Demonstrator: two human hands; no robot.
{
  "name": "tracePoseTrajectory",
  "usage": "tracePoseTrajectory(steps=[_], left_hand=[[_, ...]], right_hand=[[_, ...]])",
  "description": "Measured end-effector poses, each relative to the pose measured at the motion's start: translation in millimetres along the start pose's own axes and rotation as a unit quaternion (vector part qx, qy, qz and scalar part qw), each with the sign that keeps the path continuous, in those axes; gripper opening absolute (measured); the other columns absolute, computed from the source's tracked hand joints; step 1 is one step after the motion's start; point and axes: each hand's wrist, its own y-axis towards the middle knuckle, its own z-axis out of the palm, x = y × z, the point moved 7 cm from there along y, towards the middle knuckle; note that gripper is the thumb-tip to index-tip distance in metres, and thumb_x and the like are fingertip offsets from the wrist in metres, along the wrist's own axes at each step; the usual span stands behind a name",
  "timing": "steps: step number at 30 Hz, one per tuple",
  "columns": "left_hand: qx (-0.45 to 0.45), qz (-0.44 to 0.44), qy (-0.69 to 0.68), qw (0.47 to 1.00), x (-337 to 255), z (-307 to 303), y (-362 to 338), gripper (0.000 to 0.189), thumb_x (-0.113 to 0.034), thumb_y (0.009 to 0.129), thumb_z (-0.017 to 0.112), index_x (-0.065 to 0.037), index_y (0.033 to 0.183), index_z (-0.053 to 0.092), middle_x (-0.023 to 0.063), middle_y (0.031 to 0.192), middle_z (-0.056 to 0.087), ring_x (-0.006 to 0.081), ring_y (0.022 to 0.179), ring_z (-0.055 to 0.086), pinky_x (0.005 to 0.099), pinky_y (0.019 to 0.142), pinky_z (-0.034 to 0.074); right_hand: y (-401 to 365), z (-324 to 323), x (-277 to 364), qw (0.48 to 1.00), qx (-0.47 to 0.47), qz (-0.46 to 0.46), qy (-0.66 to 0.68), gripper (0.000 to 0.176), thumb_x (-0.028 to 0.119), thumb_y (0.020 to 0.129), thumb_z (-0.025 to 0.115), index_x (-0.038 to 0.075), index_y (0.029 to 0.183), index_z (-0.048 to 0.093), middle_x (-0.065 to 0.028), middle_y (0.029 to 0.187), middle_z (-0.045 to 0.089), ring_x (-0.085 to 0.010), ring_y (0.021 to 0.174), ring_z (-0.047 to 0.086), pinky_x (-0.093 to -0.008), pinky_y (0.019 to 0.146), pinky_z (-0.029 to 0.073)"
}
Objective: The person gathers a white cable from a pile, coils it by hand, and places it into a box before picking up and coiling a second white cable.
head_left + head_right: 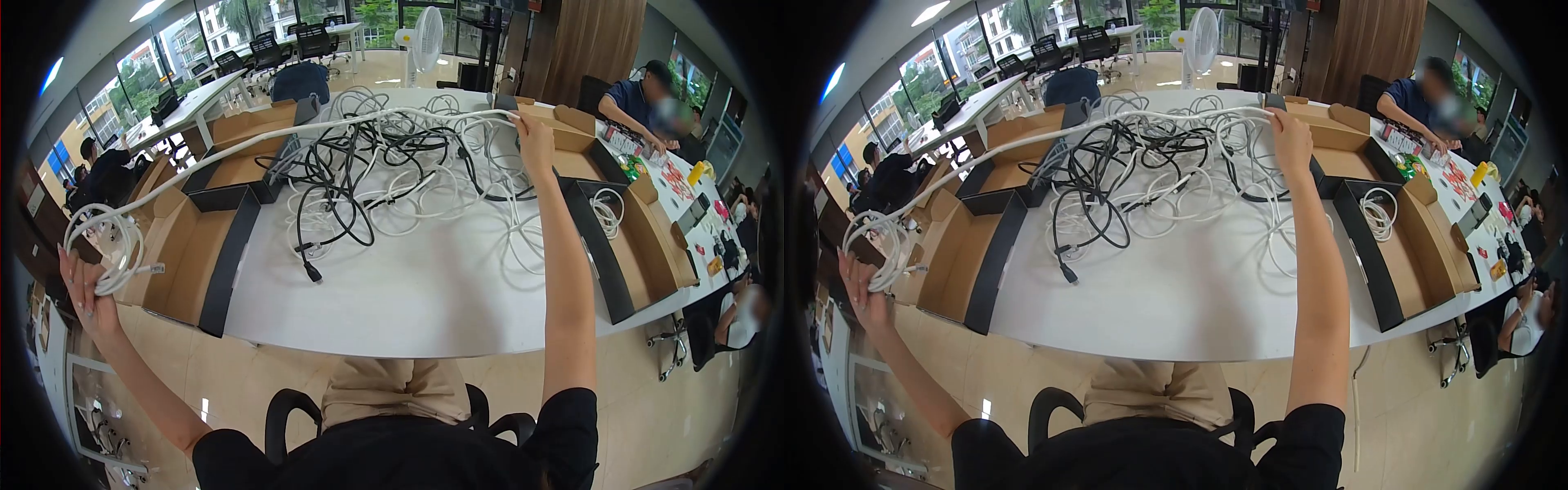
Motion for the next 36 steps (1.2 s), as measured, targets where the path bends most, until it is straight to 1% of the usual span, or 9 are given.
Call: tracePoseTrajectory(steps=[6, 7, 10, 13, 16, 22, 29, 34, 36], left_hand=[[-0.018, -0.030, 0.012, 0.999, 30.8, 22.4, -13.9, 0.029, -0.021, 0.098, 0.027, -0.008, 0.074, 0.038, -0.0024, 0.042, 0.024, 0.0047, 0.027, 0.020, 0.0179, 0.046, 0.031], [0.095, -0.026, 0.030, 0.995, 40.2, 17.5, -11.5, 0.024, -0.016, 0.097, 0.031, 0.002, 0.104, 0.045, -0.0011, 0.049, 0.031, 0.0039, 0.031, 0.023, 0.0157, 0.046, 0.031], [0.033, -0.038, 0.036, 0.998, 92.3, 52.3, -8.4, 0.028, -0.013, 0.096, 0.031, 0.001, 0.117, 0.042, -0.0028, 0.051, 0.035, 0.0018, 0.032, 0.024, 0.0152, 0.045, 0.031], [0.102, -0.116, 0.005, 0.988, 153.3, 97.2, 4.3, 0.023, -0.020, 0.097, 0.029, -0.005, 0.093, 0.046, -0.0063, 0.045, 0.032, 0.0018, 0.029, 0.025, 0.0157, 0.044, 0.032], [0.062, -0.152, 0.052, 0.985, 199.4, 129.7, 17.6, 0.031, -0.027, 0.097, 0.028, -0.012, 0.073, 0.038, -0.0073, 0.038, 0.025, 0.0033, 0.026, 0.022, 0.0167, 0.044, 0.033], [0.090, -0.120, 0.133, 0.980, 260.9, 168.9, 45.6, 0.036, -0.037, 0.092, 0.044, -0.011, 0.067, 0.043, -0.0066, 0.036, 0.029, 0.0036, 0.027, 0.024, 0.0183, 0.045, 0.037], [0.090, -0.043, 0.129, 0.987, 299.9, 190.5, 52.7, 0.038, -0.037, 0.091, 0.044, -0.010, 0.064, 0.044, -0.0057, 0.036, 0.030, 0.0032, 0.028, 0.025, 0.0187, 0.044, 0.036], [0.102, -0.028, 0.112, 0.988, 318.8, 180.0, 55.2, 0.038, -0.033, 0.092, 0.045, -0.009, 0.063, 0.044, -0.0043, 0.037, 0.031, 0.0042, 0.028, 0.027, 0.0195, 0.043, 0.036], [0.074, -0.003, 0.141, 0.987, 323.5, 166.8, 61.5, 0.037, -0.031, 0.092, 0.045, -0.008, 0.064, 0.045, -0.0040, 0.037, 0.032, 0.0041, 0.029, 0.028, 0.0198, 0.042, 0.036]], right_hand=[[0.2, 9.5, -20.5, 0.997, -0.015, 0.032, -0.073, 0.021, 0.025, 0.083, 0.051, 0.016, 0.096, 0.065, -0.0161, 0.083, 0.062, -0.0347, 0.079, 0.059, -0.0414, 0.069, 0.047], [-0.5, 17.0, -29.4, 0.995, 0.016, 0.058, -0.084, 0.021, 0.023, 0.082, 0.053, 0.015, 0.096, 0.065, -0.0168, 0.084, 0.062, -0.0348, 0.080, 0.059, -0.0418, 0.070, 0.047], [-5.1, 50.8, -53.6, 0.987, 0.116, 0.070, -0.080, 0.023, 0.012, 0.077, 0.056, 0.012, 0.098, 0.065, -0.0195, 0.086, 0.062, -0.0351, 0.085, 0.059, -0.0424, 0.075, 0.046], [-6.1, 65.9, -14.0, 0.974, 0.200, -0.103, 0.012, 0.040, -0.008, 0.068, 0.050, 0.007, 0.102, 0.063, -0.0237, 0.091, 0.060, -0.0361, 0.091, 0.057, -0.0399, 0.082, 0.043], [-7.8, 64.3, 4.0, 0.930, 0.355, -0.058, -0.076, 0.043, -0.010, 0.066, 0.049, 0.004, 0.106, 0.060, -0.0232, 0.098, 0.059, -0.0351, 0.091, 0.058, -0.0352, 0.080, 0.044], [16.8, -65.4, 80.0, 0.967, 0.252, -0.017, -0.010, 0.033, -0.011, 0.070, 0.045, 0.004, 0.089, 0.067, -0.0180, 0.087, 0.064, -0.0304, 0.091, 0.060, -0.0320, 0.081, 0.043], [-10.6, -91.8, 88.0, 0.983, 0.135, -0.028, 0.124, 0.030, -0.007, 0.079, 0.045, -0.002, 0.105, 0.058, -0.0167, 0.116, 0.054, -0.0309, 0.102, 0.055, -0.0297, 0.081, 0.045], [-27.3, -12.8, -49.2, 0.962, 0.223, 0.102, -0.119, 0.023, 0.001, 0.079, 0.053, 0.003, 0.100, 0.063, -0.0182, 0.110, 0.057, -0.0242, 0.093, 0.060, -0.0310, 0.069, 0.049], [-36.4, -40.0, -2.7, 0.898, 0.312, 0.304, 0.062, 0.022, 0.005, 0.078, 0.057, 0.001, 0.098, 0.064, -0.0157, 0.090, 0.064, -0.0160, 0.068, 0.064, -0.0269, 0.048, 0.049]])
